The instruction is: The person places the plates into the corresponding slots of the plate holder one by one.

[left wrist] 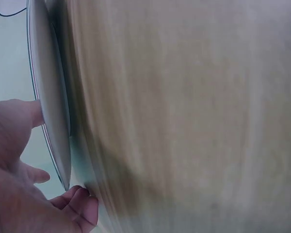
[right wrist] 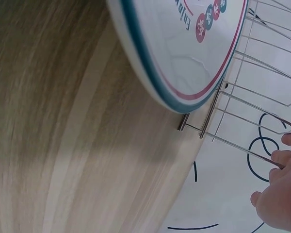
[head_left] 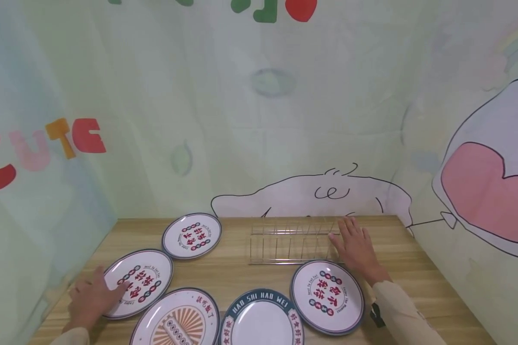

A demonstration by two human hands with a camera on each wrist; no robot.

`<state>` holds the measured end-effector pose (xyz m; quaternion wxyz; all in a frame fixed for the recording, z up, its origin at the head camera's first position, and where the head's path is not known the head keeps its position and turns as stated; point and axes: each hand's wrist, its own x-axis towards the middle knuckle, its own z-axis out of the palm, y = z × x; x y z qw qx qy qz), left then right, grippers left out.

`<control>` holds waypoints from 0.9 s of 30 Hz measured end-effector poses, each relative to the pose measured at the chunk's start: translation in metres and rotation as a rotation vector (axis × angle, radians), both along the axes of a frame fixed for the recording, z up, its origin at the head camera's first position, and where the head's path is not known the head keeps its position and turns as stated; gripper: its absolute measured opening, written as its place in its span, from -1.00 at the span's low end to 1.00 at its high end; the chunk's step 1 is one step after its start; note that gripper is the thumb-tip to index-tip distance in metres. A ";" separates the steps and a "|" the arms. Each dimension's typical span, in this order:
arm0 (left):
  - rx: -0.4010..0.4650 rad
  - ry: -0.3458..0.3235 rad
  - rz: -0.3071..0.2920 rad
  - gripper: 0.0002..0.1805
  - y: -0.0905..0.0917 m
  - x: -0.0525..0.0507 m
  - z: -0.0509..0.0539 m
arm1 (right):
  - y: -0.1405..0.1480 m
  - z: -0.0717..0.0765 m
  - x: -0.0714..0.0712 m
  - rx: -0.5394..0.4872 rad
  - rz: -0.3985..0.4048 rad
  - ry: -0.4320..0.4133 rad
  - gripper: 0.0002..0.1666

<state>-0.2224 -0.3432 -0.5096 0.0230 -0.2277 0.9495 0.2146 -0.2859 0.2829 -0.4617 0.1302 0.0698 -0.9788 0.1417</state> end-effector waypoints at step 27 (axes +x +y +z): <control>0.246 -0.051 -0.087 0.20 -0.025 -0.019 0.008 | 0.002 -0.002 0.000 0.015 0.013 -0.045 -0.13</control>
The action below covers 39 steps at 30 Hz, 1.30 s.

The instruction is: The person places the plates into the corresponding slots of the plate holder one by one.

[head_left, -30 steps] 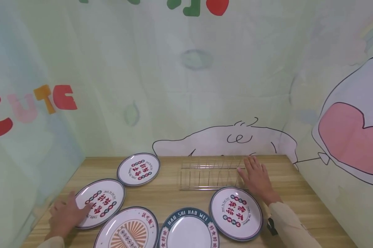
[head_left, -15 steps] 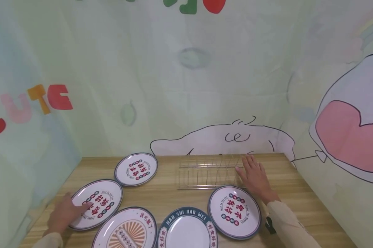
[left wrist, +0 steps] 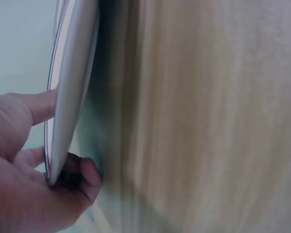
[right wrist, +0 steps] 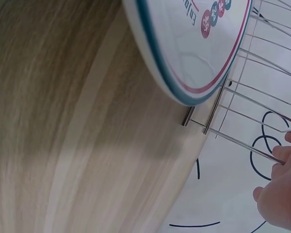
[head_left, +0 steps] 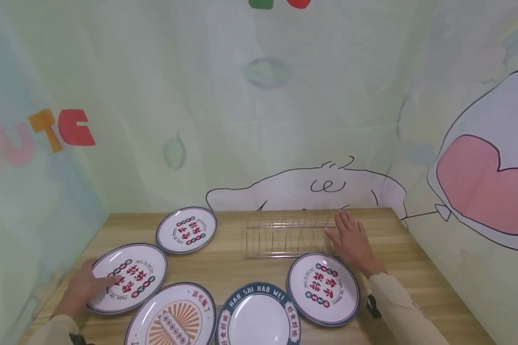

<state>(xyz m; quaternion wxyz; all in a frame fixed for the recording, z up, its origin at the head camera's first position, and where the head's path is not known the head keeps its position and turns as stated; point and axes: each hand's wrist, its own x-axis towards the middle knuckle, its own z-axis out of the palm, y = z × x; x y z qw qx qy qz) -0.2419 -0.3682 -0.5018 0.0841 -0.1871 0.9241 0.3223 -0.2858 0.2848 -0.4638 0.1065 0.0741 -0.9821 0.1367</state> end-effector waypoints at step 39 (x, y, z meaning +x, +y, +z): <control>-0.167 0.336 -0.212 -0.29 0.013 0.025 0.088 | 0.001 0.004 0.001 0.013 0.012 -0.013 -0.09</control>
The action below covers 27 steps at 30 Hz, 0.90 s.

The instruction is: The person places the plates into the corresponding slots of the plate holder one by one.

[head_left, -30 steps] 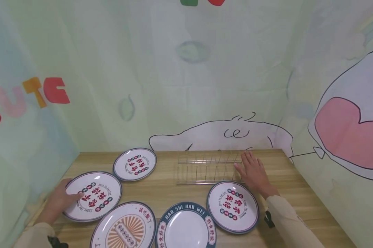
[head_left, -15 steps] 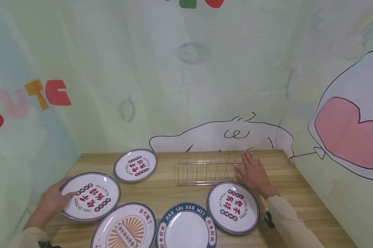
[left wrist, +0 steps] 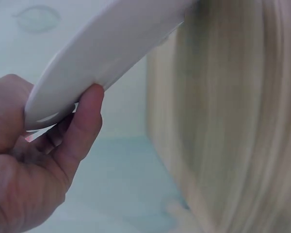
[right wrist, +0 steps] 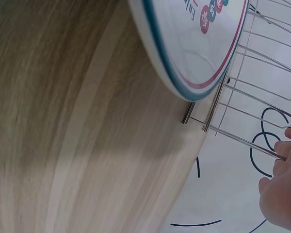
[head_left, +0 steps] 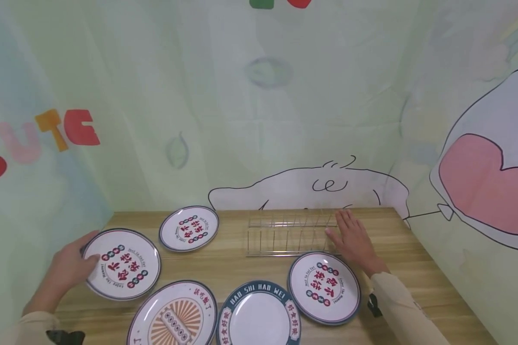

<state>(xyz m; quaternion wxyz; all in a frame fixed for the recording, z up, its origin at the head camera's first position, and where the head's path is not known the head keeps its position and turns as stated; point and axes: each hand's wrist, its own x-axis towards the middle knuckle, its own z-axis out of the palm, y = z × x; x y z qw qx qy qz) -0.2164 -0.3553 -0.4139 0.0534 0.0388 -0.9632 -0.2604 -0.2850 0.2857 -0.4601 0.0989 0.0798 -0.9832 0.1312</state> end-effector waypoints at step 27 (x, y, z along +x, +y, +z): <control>0.082 0.115 -0.007 -0.27 0.098 -0.018 0.066 | -0.001 -0.003 0.000 -0.007 0.007 0.018 -0.09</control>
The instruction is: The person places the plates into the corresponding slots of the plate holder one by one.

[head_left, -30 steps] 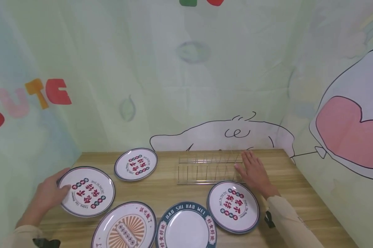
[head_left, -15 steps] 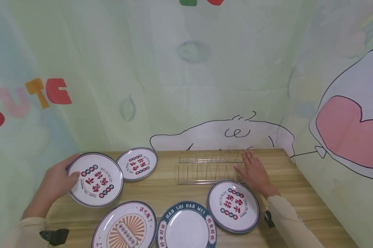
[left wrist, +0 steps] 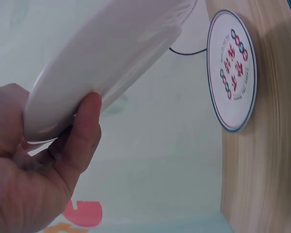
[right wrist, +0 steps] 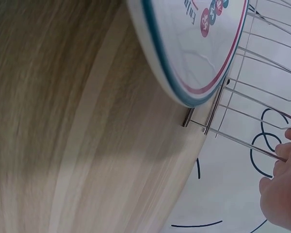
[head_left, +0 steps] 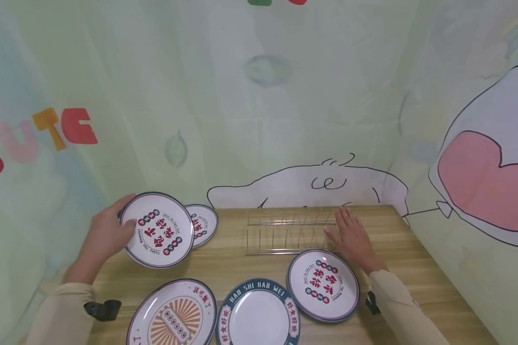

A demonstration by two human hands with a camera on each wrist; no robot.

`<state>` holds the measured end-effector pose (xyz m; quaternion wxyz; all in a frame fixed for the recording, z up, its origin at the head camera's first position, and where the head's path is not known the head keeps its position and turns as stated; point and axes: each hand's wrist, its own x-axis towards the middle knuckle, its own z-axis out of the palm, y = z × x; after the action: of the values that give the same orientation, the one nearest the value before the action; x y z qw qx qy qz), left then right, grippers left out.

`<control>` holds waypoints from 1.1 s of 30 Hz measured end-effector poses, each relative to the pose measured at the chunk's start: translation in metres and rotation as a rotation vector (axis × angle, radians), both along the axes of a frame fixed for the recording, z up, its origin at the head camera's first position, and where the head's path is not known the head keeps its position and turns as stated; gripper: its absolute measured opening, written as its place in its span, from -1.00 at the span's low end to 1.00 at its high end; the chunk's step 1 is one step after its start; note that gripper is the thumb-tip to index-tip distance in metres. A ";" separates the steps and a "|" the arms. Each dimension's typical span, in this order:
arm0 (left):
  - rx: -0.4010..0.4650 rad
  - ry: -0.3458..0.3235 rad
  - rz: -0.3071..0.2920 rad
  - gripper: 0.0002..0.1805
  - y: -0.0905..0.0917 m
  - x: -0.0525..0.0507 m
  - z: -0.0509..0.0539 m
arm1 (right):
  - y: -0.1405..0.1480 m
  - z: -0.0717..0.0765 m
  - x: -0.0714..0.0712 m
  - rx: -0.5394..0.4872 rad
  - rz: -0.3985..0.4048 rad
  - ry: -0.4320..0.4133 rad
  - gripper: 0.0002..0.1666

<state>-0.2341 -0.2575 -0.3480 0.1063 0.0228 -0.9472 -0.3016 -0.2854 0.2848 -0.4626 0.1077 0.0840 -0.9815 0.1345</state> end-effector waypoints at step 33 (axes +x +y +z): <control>0.038 0.029 -0.082 -0.29 0.089 -0.036 0.010 | 0.001 -0.002 -0.002 -0.021 -0.005 -0.017 -0.07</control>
<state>-0.2701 -0.1685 -0.3376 0.1072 -0.0186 -0.9398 -0.3239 -0.2870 0.2853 -0.4647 0.1006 0.0792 -0.9811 0.1450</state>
